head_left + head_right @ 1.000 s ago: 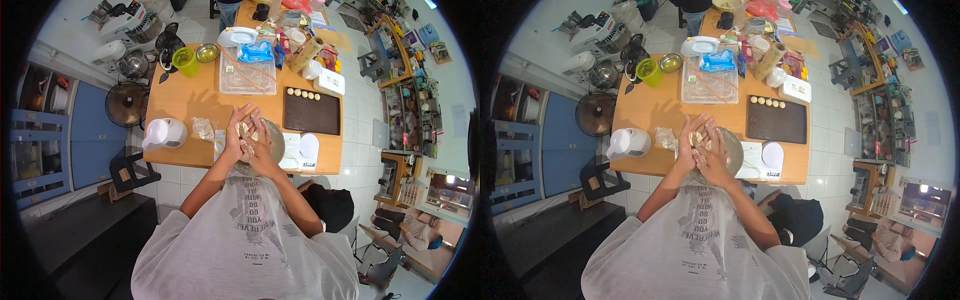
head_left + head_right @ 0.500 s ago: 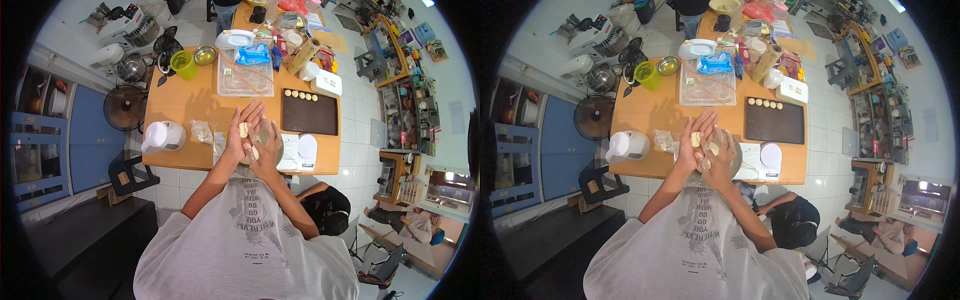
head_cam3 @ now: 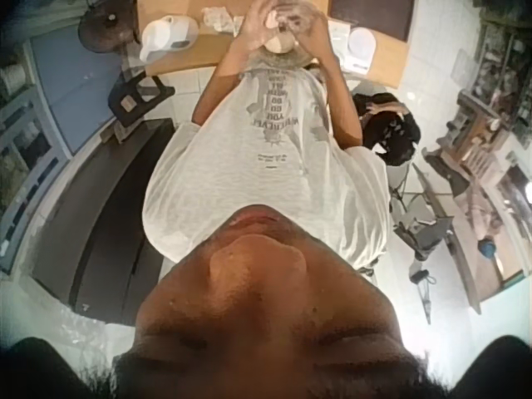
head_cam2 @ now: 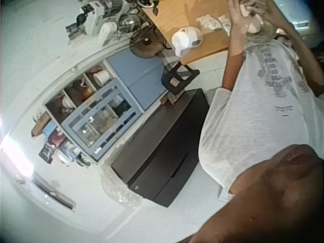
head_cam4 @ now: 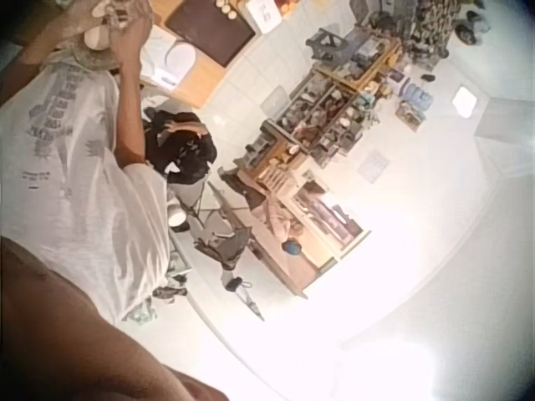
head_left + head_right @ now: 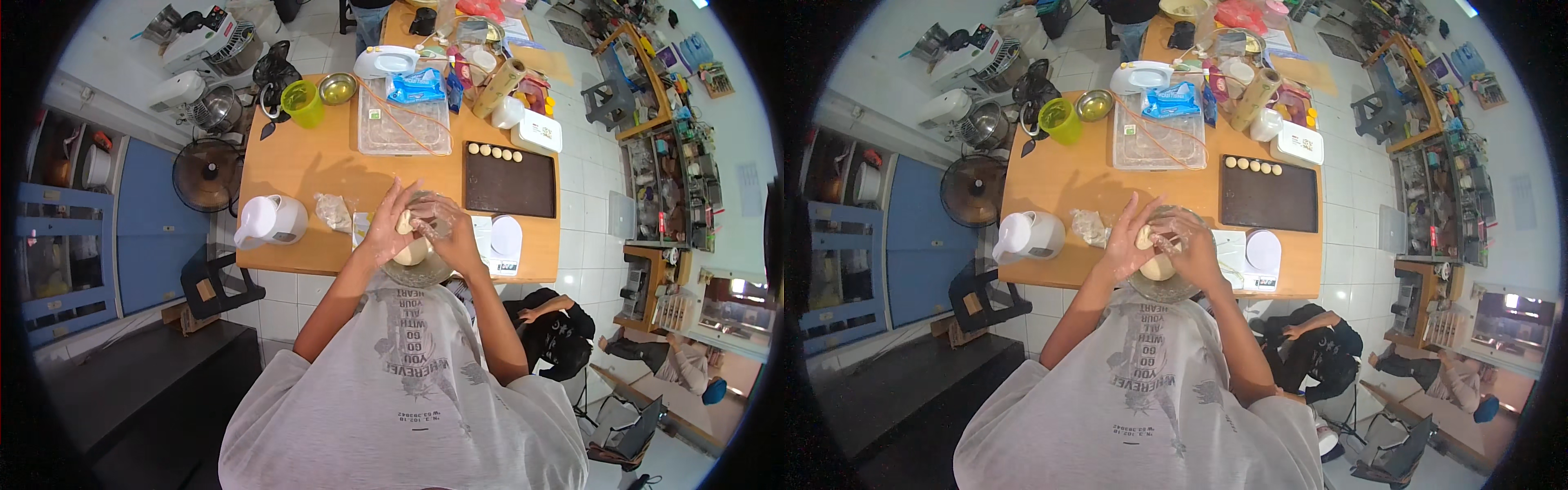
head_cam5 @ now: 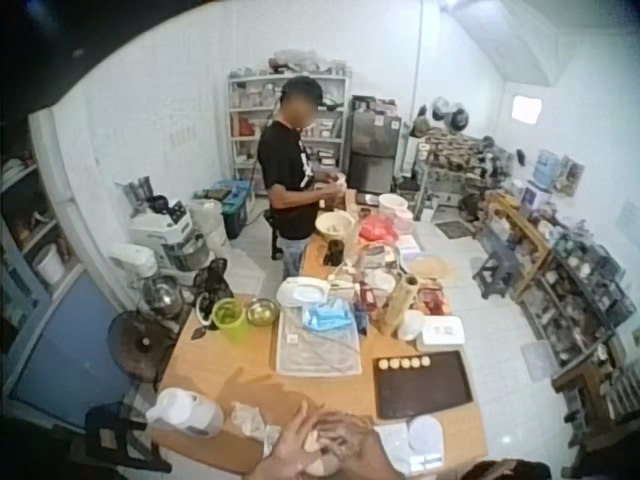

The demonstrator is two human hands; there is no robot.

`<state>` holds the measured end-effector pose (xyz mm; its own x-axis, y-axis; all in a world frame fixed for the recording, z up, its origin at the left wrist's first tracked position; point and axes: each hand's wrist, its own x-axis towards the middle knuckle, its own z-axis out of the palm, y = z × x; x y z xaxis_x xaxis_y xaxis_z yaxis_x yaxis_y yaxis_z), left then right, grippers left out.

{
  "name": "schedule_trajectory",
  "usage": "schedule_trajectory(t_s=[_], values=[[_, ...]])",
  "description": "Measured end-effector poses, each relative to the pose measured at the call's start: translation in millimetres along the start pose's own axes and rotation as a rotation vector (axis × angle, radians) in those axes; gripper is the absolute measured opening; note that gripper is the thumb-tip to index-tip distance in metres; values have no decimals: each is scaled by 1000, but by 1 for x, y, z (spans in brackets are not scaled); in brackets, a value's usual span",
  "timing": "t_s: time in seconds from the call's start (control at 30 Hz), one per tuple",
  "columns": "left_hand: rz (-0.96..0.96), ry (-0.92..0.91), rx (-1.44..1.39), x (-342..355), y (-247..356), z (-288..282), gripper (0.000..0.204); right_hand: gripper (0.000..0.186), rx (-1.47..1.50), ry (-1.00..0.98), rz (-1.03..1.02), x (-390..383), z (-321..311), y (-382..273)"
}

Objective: The person portions pieces of dough using a scale and then rolls them into small balls between their palms, placing the finished balls onto a baking tray.

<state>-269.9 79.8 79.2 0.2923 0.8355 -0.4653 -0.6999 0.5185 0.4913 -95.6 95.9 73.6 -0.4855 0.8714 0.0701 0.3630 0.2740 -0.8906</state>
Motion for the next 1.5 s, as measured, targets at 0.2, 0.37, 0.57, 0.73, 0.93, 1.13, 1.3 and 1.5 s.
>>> schedule_trajectory(t_s=[0.2,0.37,0.57,0.73,0.93,1.13,1.3,1.5], values=[[-73,91,-293,2,-4,-9,80,28,44,40,7,-4,6,-24],[78,11,-279,4,-7,-6,78,32,-37,219,-167,-14,25,-32],[173,53,-178,12,-22,4,81,45,-114,339,-91,-12,42,-21],[270,178,-250,20,-16,-1,83,64,-132,267,-254,-15,50,-35],[259,166,-202,17,-12,-8,84,57,-46,79,-119,-15,40,-35],[-63,-205,-324,13,-14,-34,85,47,-146,45,-136,-7,10,-10],[27,-310,-478,-2,-3,-18,87,36,349,194,134,-8,11,-6],[127,-69,-220,7,-23,-14,83,40,-1,164,-66,-17,32,-20]])
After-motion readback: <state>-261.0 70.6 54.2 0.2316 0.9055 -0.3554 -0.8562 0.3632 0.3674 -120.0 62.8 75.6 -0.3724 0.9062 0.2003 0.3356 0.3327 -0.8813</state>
